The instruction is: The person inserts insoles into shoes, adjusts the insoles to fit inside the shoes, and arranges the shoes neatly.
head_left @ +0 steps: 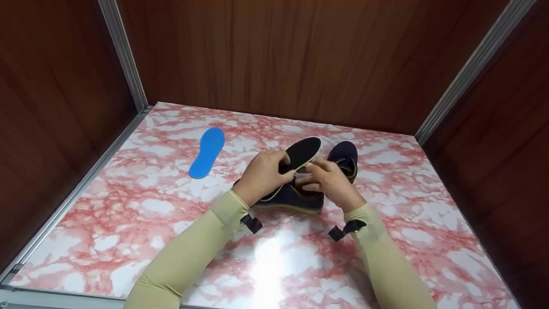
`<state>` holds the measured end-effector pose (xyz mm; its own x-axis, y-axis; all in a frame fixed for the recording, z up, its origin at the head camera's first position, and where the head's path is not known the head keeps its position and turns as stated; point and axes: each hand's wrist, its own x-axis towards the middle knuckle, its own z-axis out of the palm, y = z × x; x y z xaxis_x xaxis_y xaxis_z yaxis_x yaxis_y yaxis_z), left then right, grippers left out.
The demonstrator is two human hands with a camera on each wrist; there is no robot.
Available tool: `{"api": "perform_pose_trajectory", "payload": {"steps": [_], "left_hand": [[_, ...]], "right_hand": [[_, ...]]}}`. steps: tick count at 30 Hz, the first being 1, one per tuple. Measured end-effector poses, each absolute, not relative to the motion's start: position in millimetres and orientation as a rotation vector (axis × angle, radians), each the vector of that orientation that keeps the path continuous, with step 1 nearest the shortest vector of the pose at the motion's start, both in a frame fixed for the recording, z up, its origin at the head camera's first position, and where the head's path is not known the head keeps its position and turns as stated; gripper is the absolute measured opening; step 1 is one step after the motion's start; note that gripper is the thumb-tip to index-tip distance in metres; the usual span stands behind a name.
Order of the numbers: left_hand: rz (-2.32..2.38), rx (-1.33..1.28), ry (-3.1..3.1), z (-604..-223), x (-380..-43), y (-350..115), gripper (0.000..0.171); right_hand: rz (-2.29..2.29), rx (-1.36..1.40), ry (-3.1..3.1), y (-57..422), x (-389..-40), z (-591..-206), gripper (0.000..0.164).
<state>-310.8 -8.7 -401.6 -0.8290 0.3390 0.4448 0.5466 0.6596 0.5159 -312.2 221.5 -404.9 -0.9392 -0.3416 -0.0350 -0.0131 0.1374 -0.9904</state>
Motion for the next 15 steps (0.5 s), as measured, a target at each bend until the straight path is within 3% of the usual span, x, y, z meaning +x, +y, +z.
{"api": "perform_pose_trajectory", "payload": {"steps": [4,11,15], "left_hand": [[-0.97,-0.704,-2.579,-401,-308,-6,0.024],[-0.959,-0.725,-2.571,-402,-306,-1,0.026],[-0.951,-0.734,-2.559,-404,-304,2,0.027]], "right_hand": [[-1.985,-0.308,2.044,219,-312,-408,0.047],[-2.148,-0.259,1.87,213,-312,-411,0.022],[-2.199,-0.219,1.815,210,-311,-412,0.018]]}}
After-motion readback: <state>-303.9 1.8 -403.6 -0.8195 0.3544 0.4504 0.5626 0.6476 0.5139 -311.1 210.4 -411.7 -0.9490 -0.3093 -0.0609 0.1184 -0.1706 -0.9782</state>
